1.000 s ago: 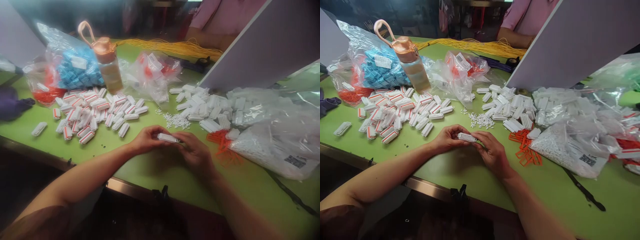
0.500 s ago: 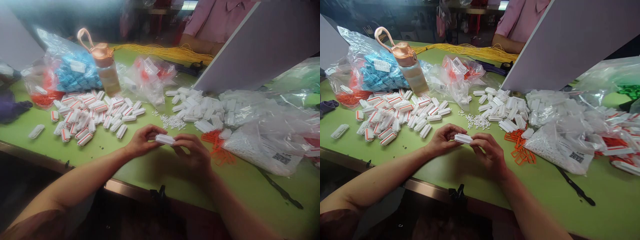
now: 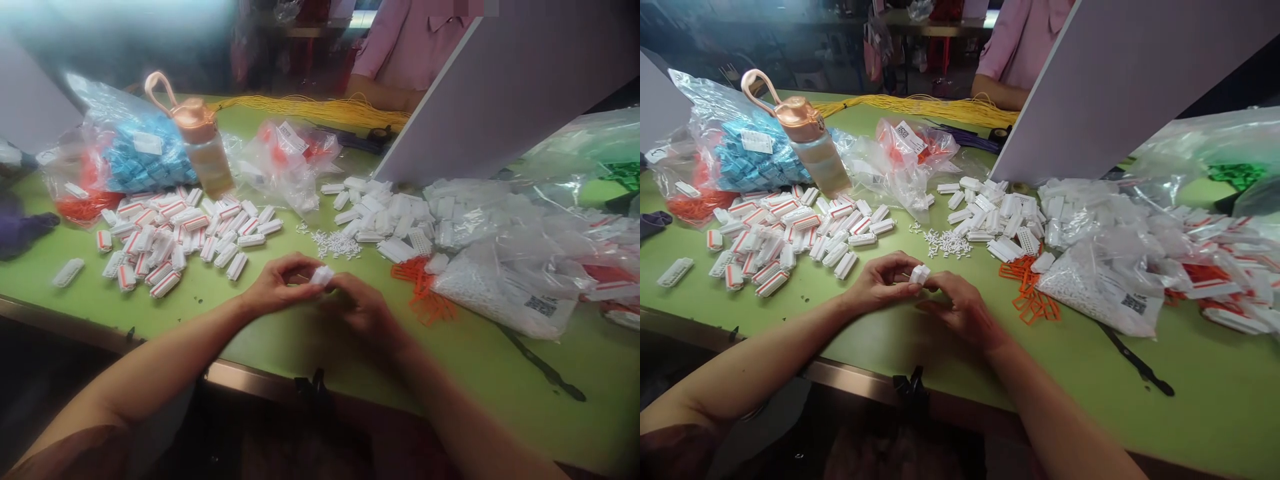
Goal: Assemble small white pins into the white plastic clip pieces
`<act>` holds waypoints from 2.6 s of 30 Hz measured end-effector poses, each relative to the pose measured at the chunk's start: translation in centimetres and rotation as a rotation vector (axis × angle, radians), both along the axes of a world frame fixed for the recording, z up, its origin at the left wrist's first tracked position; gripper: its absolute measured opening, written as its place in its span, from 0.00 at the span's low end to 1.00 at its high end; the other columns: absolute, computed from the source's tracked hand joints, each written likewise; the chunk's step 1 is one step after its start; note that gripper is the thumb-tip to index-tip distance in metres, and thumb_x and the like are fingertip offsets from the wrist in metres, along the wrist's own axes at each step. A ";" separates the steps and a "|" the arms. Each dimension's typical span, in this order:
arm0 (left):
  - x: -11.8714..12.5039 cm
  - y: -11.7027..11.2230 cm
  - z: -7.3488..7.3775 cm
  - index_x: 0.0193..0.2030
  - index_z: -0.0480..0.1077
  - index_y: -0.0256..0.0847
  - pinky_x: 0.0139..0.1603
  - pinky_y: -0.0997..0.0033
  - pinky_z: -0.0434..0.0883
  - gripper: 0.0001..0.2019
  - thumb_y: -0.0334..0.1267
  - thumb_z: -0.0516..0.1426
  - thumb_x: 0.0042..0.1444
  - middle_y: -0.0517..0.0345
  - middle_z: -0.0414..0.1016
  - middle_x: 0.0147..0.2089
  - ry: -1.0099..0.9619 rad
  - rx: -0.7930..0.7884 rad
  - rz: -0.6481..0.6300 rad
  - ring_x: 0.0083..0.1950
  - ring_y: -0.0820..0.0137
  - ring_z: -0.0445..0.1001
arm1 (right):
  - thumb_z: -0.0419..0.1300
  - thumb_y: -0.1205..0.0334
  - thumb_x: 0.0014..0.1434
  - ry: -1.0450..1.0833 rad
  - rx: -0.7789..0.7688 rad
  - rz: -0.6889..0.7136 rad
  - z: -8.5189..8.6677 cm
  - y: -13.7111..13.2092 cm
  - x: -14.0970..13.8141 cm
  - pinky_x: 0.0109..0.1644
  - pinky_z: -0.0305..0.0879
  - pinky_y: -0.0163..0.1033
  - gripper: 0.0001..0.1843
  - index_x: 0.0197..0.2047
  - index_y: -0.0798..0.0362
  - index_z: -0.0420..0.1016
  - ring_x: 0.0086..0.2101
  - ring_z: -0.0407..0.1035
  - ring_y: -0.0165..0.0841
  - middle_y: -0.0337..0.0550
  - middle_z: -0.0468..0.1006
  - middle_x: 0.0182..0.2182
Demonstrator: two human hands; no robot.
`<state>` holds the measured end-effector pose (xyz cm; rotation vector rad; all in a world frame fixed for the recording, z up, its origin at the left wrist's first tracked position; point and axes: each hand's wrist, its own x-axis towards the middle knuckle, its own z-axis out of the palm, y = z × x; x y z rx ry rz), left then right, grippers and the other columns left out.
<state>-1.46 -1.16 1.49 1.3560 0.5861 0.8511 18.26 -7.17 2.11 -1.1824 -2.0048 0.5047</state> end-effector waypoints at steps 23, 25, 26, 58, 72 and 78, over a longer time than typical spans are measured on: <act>-0.2 0.9 0.3 0.41 0.75 0.37 0.36 0.74 0.69 0.12 0.41 0.63 0.52 0.54 0.76 0.36 0.420 0.434 0.069 0.35 0.74 0.72 | 0.54 0.51 0.62 -0.073 -0.010 -0.549 -0.9 2.3 4.4 0.41 0.68 0.43 0.15 0.37 0.51 0.77 0.36 0.72 0.37 0.46 0.79 0.34; -0.2 0.9 0.0 0.41 0.76 0.37 0.35 0.74 0.68 0.12 0.41 0.63 0.53 0.54 0.76 0.35 0.413 0.488 0.072 0.34 0.74 0.72 | 0.54 0.53 0.61 -0.134 -0.028 -0.596 -1.4 2.8 5.4 0.41 0.67 0.44 0.14 0.36 0.52 0.77 0.36 0.72 0.38 0.48 0.79 0.34; -0.1 0.9 -0.2 0.41 0.76 0.36 0.35 0.74 0.68 0.12 0.41 0.63 0.53 0.54 0.76 0.35 0.409 0.517 0.077 0.34 0.74 0.72 | 0.54 0.54 0.60 -0.166 -0.043 -0.591 -1.7 3.1 5.6 0.41 0.67 0.44 0.14 0.36 0.53 0.77 0.36 0.72 0.38 0.48 0.78 0.34; -0.1 1.4 -0.5 0.43 0.77 0.41 0.42 0.67 0.70 0.11 0.42 0.60 0.56 0.54 0.79 0.38 0.575 0.695 0.020 0.38 0.69 0.75 | 0.54 0.56 0.61 -0.210 -0.153 -0.532 0.2 2.8 4.0 0.41 0.64 0.41 0.13 0.39 0.52 0.77 0.37 0.72 0.36 0.46 0.80 0.38; 0.0 1.5 0.2 0.42 0.77 0.41 0.40 0.68 0.70 0.10 0.42 0.60 0.56 0.54 0.79 0.38 0.569 0.670 -0.007 0.37 0.70 0.74 | 0.59 0.52 0.54 -0.378 -0.383 -1.109 7.7 0.3 19.7 0.40 0.64 0.45 0.16 0.37 0.55 0.78 0.33 0.70 0.39 0.47 0.79 0.30; 0.0 1.5 0.2 0.43 0.77 0.40 0.41 0.68 0.70 0.10 0.41 0.60 0.56 0.54 0.78 0.38 0.581 0.669 -0.015 0.38 0.70 0.74 | 0.63 0.52 0.50 -0.303 -0.311 -1.053 9.6 0.2 20.3 0.34 0.60 0.43 0.13 0.30 0.55 0.77 0.26 0.65 0.30 0.43 0.76 0.25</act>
